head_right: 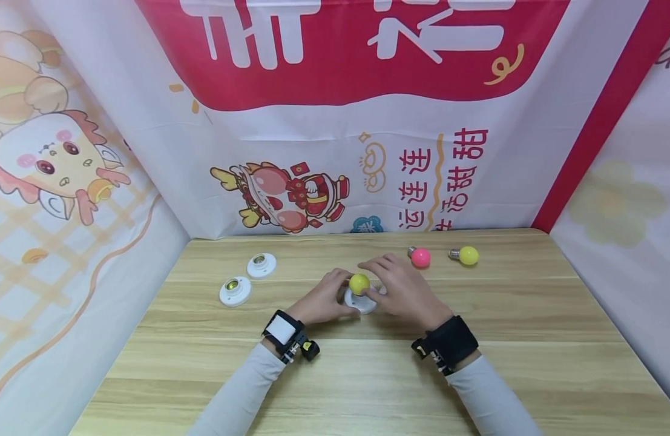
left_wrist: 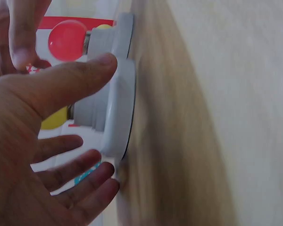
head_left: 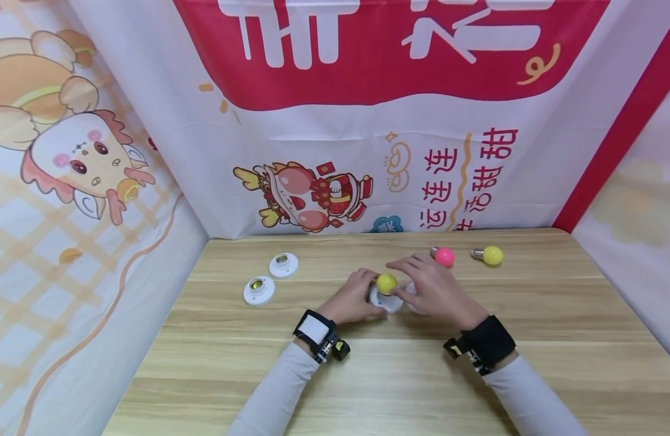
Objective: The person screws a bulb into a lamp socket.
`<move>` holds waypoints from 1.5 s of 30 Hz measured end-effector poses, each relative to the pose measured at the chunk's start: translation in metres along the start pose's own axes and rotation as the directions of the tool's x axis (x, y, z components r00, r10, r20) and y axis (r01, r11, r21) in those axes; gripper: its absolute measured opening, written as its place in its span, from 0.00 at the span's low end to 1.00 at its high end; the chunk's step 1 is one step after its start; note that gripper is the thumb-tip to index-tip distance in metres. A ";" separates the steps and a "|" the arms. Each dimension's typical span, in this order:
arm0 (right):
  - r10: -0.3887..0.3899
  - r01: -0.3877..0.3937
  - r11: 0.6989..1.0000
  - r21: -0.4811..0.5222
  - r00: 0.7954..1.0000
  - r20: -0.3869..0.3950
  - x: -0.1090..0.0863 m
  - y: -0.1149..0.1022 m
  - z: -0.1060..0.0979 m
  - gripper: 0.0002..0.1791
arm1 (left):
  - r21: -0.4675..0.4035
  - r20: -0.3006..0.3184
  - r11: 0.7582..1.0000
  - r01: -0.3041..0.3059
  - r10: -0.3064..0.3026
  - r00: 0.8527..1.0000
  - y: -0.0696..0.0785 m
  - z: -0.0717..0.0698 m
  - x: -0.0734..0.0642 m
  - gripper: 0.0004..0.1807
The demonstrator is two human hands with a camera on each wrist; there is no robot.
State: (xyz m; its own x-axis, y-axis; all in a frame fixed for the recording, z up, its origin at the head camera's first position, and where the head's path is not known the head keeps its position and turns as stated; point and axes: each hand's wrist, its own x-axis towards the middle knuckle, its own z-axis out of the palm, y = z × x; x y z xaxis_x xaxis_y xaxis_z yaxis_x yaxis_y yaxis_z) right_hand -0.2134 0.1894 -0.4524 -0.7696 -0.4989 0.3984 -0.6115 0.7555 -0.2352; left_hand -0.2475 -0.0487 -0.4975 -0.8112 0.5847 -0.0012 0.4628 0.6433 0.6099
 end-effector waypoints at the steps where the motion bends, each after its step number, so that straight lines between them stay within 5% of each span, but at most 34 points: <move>1: 0.009 -0.009 1.000 0.009 1.000 -0.005 0.000 0.002 -0.003 0.30 | -0.007 -0.001 1.000 -0.004 0.004 1.000 -0.001 -0.003 -0.002 0.44; 5: 0.066 -0.065 0.997 0.034 0.997 -0.030 -0.002 0.012 -0.018 0.27 | -0.045 -0.042 0.999 -0.008 0.006 0.999 -0.010 -0.021 -0.010 0.40; 10: 0.175 -0.172 0.983 0.071 0.984 -0.039 -0.007 0.029 -0.031 0.25 | -0.078 -0.170 0.997 -0.007 -0.006 0.985 -0.025 -0.045 -0.019 0.33; 15: 0.214 -0.207 0.975 0.082 0.973 -0.085 -0.014 0.053 -0.033 0.23 | 0.089 -0.331 0.996 0.007 0.022 0.943 -0.045 -0.064 -0.025 0.27; 19: 0.261 -0.256 0.965 0.061 0.959 -0.107 -0.020 0.073 -0.031 0.22 | 0.213 -0.429 0.974 0.078 0.021 0.903 -0.061 -0.076 -0.029 0.24; 22: 0.295 -0.292 0.955 0.050 0.951 -0.094 -0.024 0.085 -0.029 0.23 | 0.232 -0.461 0.961 0.147 -0.024 0.887 -0.074 -0.086 -0.032 0.24; 32: 0.400 -0.400 0.905 0.147 0.916 0.031 -0.030 0.112 -0.005 0.30 | 0.149 -0.386 0.934 0.326 -0.249 0.888 -0.112 -0.104 -0.039 0.38; 38: 0.467 -0.484 0.860 0.163 0.874 0.136 -0.025 0.115 0.004 0.38 | 0.102 -0.325 0.921 0.377 -0.327 0.887 -0.121 -0.105 -0.038 0.42; 45: 0.469 -0.493 0.854 0.165 0.867 0.167 -0.025 0.114 0.008 0.33 | 0.153 -0.230 0.891 0.427 -0.388 0.893 -0.127 -0.107 -0.036 0.41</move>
State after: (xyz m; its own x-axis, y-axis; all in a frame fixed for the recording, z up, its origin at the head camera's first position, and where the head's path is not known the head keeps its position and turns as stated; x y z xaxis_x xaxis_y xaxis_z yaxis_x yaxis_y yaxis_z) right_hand -0.2655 0.2844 -0.4956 -0.9849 -0.1494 0.0872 -0.1727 0.8214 -0.5436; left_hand -0.3157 -0.2044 -0.4900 -0.9857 0.1588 -0.0557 0.1208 0.8984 0.4222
